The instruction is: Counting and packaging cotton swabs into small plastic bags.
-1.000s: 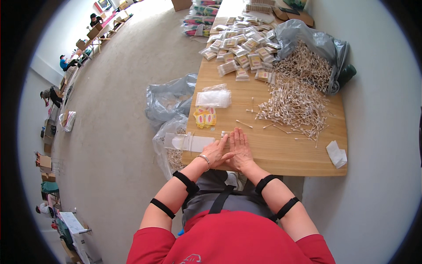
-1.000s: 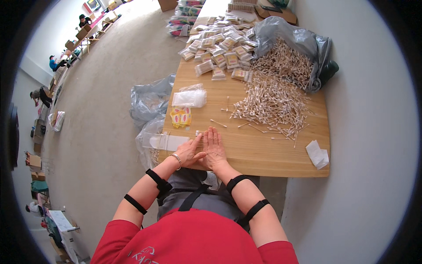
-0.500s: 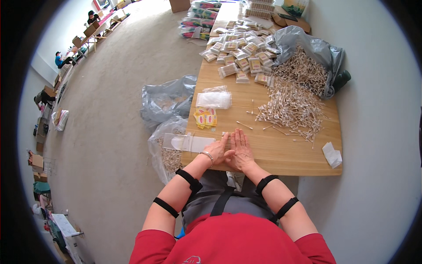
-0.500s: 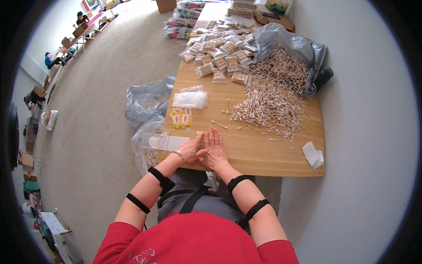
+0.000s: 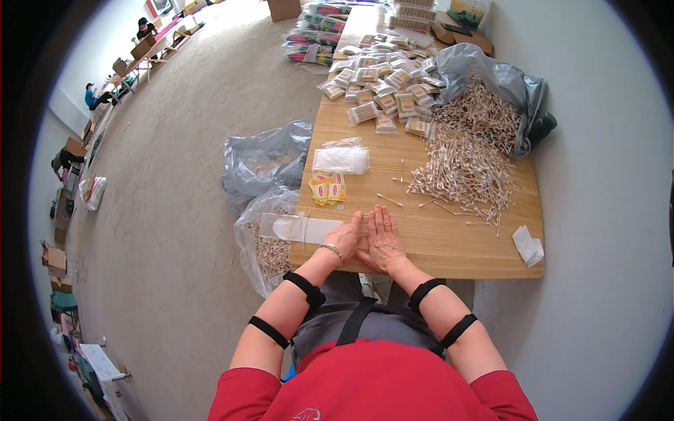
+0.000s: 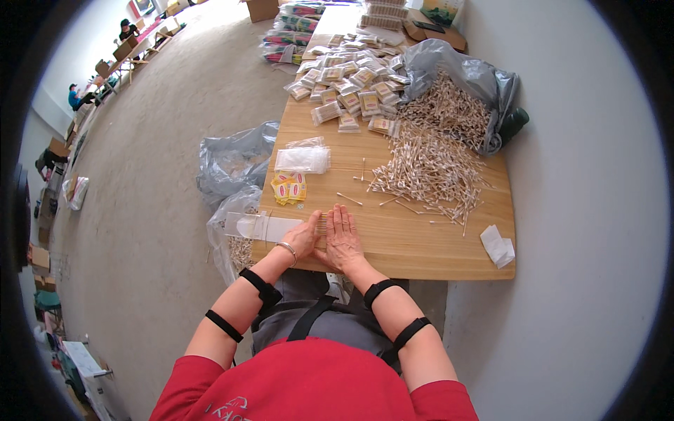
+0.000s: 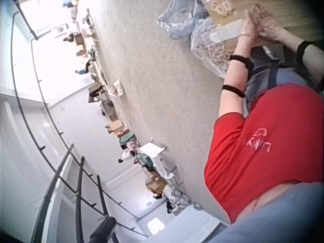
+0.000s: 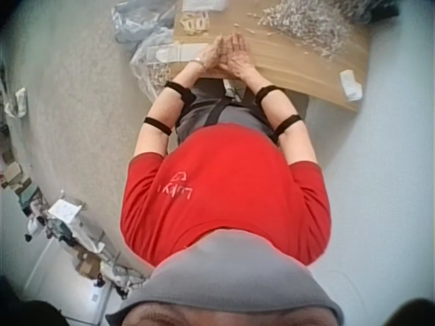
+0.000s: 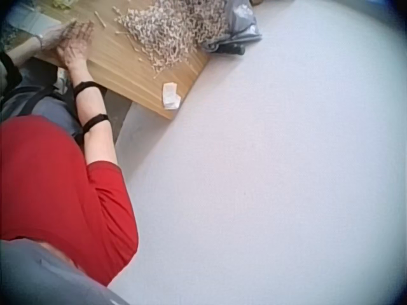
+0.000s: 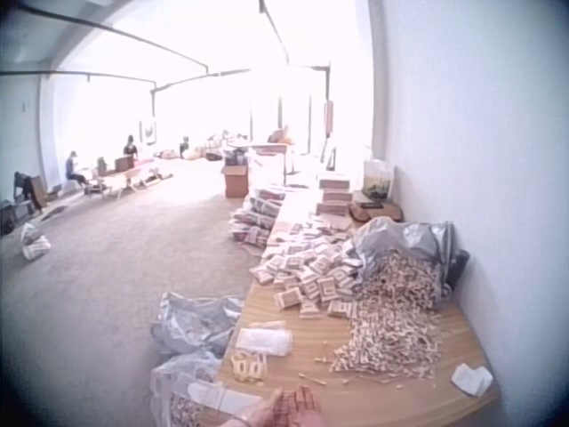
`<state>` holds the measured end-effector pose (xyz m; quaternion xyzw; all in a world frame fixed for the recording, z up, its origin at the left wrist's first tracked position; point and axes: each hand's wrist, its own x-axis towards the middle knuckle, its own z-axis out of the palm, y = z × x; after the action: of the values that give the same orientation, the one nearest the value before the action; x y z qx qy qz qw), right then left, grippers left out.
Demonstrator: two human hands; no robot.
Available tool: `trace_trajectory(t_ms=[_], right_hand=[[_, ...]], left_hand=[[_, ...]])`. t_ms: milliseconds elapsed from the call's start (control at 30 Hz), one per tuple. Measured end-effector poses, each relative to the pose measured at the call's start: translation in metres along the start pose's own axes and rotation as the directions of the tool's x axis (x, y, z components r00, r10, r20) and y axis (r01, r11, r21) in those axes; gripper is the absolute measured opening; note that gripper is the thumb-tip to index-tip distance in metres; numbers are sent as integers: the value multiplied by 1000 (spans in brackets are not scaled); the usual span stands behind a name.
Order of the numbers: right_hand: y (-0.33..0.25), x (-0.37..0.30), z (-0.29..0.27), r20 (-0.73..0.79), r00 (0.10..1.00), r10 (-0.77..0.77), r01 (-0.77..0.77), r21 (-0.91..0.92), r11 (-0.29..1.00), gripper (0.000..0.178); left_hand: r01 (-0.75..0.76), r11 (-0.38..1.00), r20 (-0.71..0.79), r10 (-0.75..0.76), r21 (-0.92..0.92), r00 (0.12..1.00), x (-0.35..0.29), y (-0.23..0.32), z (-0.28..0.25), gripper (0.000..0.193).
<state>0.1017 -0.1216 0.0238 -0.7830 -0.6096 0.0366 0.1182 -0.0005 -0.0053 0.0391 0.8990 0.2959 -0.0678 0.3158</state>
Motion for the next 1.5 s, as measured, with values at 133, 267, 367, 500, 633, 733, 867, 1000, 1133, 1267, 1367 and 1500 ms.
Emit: trace_trajectory(t_ms=[133, 267, 367, 500, 633, 733, 867, 1000, 1133, 1267, 1367, 1500], right_hand=[[1, -4, 0, 48, 999, 8, -7, -22, 1000, 103], [6, -8, 2, 75, 997, 18, -13, -68, 998, 103], [-4, -6, 2, 24, 1000, 0, -1, 41, 999, 102], [-7, -4, -1, 83, 995, 47, -49, 22, 999, 102], [-14, 1, 1, 117, 987, 112, -115, 18, 993, 98], [-27, 3, 6, 137, 986, 95, -97, 10, 995, 92], [-52, 14, 17, 135, 987, 90, -97, 44, 994, 89], [-83, 34, 27, 141, 987, 76, -88, 80, 993, 87], [-100, 45, 34, 127, 989, 73, -87, 110, 990, 86], [-97, 41, 36, 124, 991, 57, -69, 101, 993, 85], [-99, 39, 31, 138, 990, 34, -53, 137, 989, 83], [-101, 41, 28, 150, 987, 63, -90, 177, 980, 83]], left_hand=[[10, 999, -54, -12, -31, 998, -3, 5, 0, 61], [26, 992, -110, -40, -122, 993, -8, 12, -2, 52], [-128, 960, -536, -26, -248, 844, -1, -13, 16, 43], [-376, 620, -556, -119, -688, 823, 9, -7, 32, 42], [-399, 430, -501, -153, -810, 852, 13, -3, 38, 45], [-394, 479, -508, -133, -785, 851, 8, -10, 34, 47], [-399, 505, -531, -143, -765, 835, -4, -24, 18, 47], [-370, 505, -518, -188, -779, 834, -18, -54, 3, 50], [-408, 480, -559, -226, -776, 797, -21, -79, 3, 52], [-369, 621, -586, -181, -691, 790, -20, -79, 8, 51], [-490, 330, -568, -206, -807, 797, -22, -79, 5, 53], [-432, 287, -500, -237, -855, 833, -25, -75, 0, 52]])
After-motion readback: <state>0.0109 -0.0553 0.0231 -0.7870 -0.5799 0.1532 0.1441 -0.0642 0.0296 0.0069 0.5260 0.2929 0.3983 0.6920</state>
